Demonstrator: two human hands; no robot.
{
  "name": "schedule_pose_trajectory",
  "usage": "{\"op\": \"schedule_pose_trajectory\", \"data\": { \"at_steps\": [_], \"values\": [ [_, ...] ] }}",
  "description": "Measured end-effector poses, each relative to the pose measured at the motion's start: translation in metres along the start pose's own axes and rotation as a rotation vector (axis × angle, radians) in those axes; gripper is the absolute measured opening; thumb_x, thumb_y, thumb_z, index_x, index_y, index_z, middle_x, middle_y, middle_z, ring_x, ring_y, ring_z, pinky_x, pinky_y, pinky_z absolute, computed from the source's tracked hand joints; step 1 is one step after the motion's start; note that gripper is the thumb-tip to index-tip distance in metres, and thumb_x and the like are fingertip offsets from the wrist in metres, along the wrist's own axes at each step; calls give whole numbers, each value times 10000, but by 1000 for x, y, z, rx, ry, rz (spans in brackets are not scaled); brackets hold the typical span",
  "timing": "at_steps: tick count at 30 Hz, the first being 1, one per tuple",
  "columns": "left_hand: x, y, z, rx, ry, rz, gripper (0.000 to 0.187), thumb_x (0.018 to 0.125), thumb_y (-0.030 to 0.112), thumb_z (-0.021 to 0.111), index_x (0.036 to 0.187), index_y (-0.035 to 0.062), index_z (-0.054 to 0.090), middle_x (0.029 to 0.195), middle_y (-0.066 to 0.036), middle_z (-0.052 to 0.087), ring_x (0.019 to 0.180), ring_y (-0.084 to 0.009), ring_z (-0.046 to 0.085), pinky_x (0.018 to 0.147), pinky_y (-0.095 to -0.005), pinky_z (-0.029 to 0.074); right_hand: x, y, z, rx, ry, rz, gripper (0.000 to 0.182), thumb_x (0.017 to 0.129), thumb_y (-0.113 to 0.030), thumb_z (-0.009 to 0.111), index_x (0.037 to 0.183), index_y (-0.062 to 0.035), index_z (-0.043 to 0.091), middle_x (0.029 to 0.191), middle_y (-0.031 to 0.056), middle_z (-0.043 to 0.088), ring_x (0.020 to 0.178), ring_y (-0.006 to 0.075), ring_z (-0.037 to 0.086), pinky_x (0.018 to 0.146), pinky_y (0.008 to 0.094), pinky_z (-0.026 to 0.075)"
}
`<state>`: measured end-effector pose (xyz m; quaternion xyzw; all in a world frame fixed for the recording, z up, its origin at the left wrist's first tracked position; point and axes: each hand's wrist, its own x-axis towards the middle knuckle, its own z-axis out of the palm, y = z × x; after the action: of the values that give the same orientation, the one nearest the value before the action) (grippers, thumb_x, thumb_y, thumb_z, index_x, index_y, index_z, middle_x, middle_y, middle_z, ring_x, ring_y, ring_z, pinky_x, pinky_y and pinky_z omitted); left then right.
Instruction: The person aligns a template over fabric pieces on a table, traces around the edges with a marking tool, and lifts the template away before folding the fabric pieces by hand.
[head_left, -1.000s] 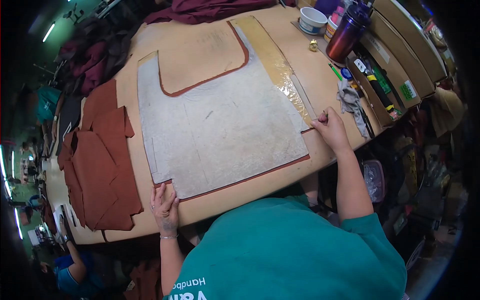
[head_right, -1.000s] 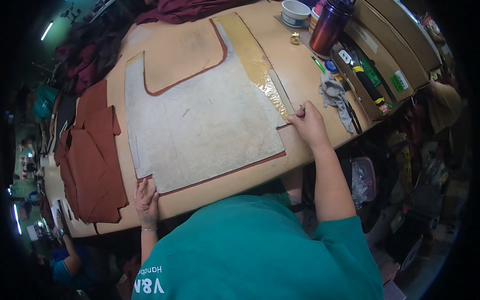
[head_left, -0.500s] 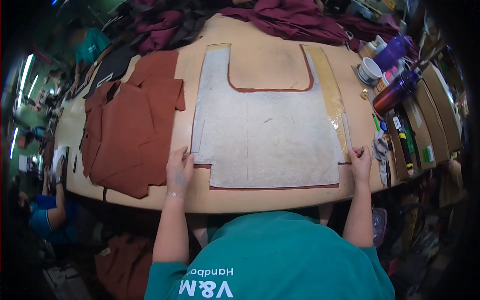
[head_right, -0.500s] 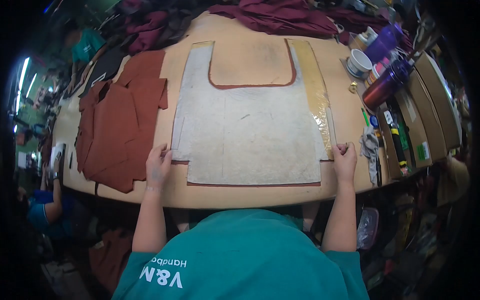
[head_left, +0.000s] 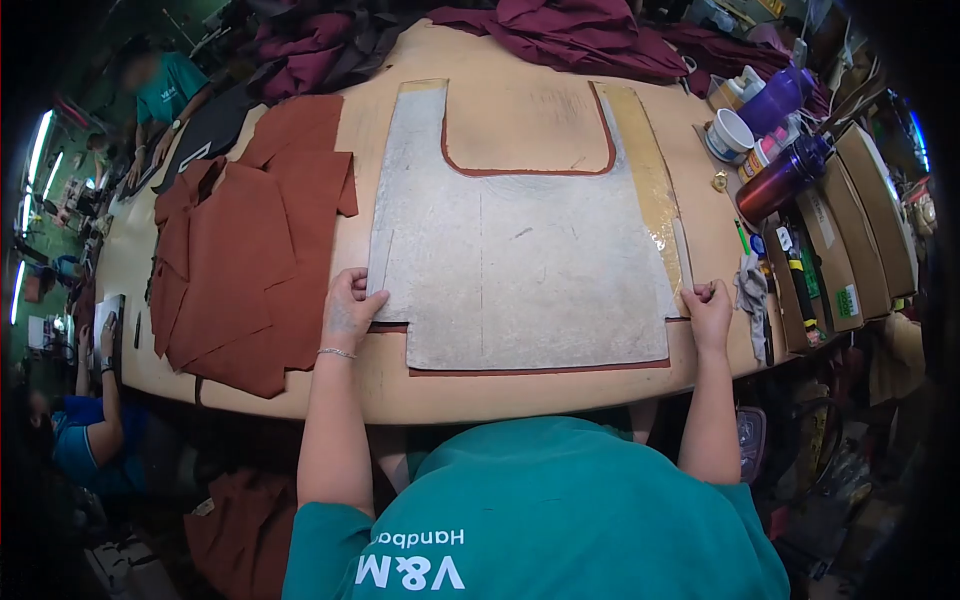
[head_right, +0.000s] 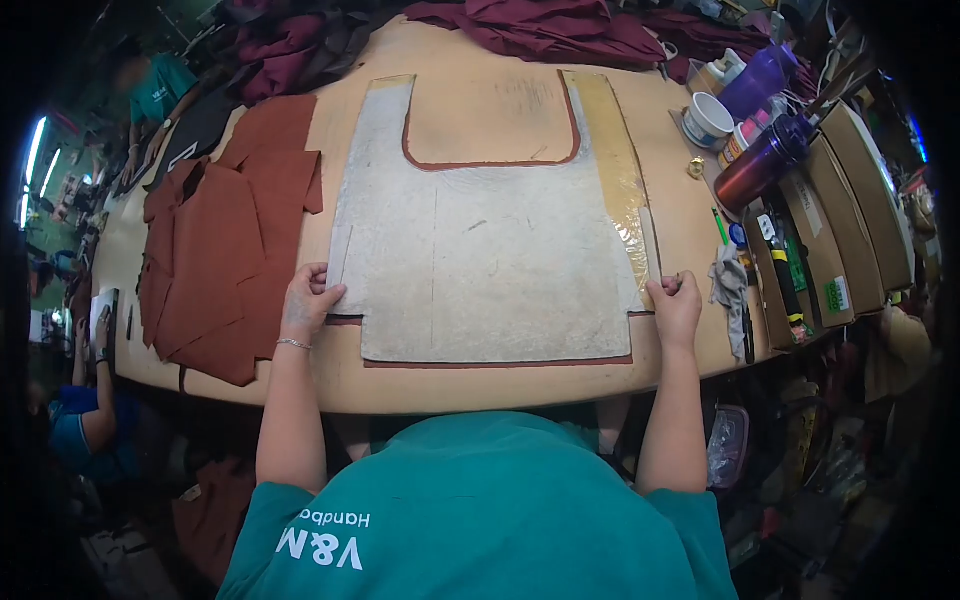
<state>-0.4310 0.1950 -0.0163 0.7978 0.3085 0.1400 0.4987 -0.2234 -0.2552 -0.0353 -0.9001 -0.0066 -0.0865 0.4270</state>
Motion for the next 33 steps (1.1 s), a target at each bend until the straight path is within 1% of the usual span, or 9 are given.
{"op": "schedule_pose_trajectory", "data": {
  "at_steps": [8, 12, 17, 19, 22, 26, 29, 32, 33],
  "values": [
    [1, -1, 0, 61, -29, -17, 393, 665, 30, 675, 1002, -55, 492, 883, -109, 561, 736, -143, 561, 667, -265, 485, -3, 2, 2, -81, -22, 29, 268, 672, -57, 687, 722, 1, 429, 728, 78, 522, 663, 160, 479, 625, 308, 426],
    [2, -2, 1, 40, -25, 5, 398, 666, 37, 674, 1006, -59, 491, 875, -110, 563, 739, -145, 559, 668, -265, 483, 5, -26, -34, -169, 360, -489, 206, 735, -48, 640, 753, -11, 438, 921, 118, 543, 761, 130, 493, 647, 247, 422],
    [-2, -1, 2, 52, -3, 3, 398, 666, 35, 673, 1008, -63, 494, 878, -112, 569, 728, -143, 559, 663, -268, 484, 47, -120, -220, -495, 984, -912, 385, 767, -171, 654, 923, 26, 362, 1160, 234, 467, 1120, 284, 450, 851, 335, 412],
    [-1, 0, 1, 52, -13, 4, 394, 669, 33, 671, 1008, -63, 495, 881, -116, 572, 726, -144, 560, 662, -269, 485, 54, -180, -281, -687, 1239, -1115, 834, 771, -361, 643, 1288, 128, 208, 1232, 298, 380, 1123, 378, 419, 938, 360, 352],
    [-1, -4, 0, 50, -21, -3, 404, 678, 43, 670, 1030, -55, 499, 885, -98, 576, 728, -124, 560, 669, -248, 482, 50, -231, -327, -441, 1255, -926, 674, 733, -166, 658, 1225, 144, 319, 1045, 225, 497, 939, 291, 500, 847, 363, 392],
    [-3, -3, 4, 21, 5, 12, 402, 673, 24, 660, 1029, -62, 494, 898, -112, 579, 732, -138, 559, 664, -260, 484, 39, -239, -304, -315, 1212, -942, 652, 730, -142, 650, 1218, 144, 327, 887, 163, 497, 844, 274, 507, 779, 338, 414],
    [-3, 0, 3, 31, -9, 1, 399, 680, 27, 653, 1035, -63, 494, 899, -104, 577, 731, -128, 553, 663, -253, 481, 35, -186, -264, -366, 886, -878, 319, 781, -123, 617, 968, 45, 422, 1047, 175, 535, 945, 211, 525, 804, 312, 425],
    [-3, 1, 1, 59, -3, 0, 395, 681, 31, 652, 1032, -60, 496, 890, -97, 574, 728, -125, 548, 664, -251, 479, 23, -116, -146, 98, 456, -555, 46, 824, -49, 562, 850, -14, 546, 1035, 93, 568, 894, 136, 535, 773, 258, 443],
    [-3, 1, 2, 65, -1, 3, 394, 680, 32, 652, 1031, -58, 497, 887, -95, 573, 726, -124, 546, 664, -250, 478, 16, -87, -110, -47, 299, -540, 111, 796, -33, 581, 898, -17, 540, 933, 60, 556, 839, 121, 518, 744, 246, 434]
  ]
}}
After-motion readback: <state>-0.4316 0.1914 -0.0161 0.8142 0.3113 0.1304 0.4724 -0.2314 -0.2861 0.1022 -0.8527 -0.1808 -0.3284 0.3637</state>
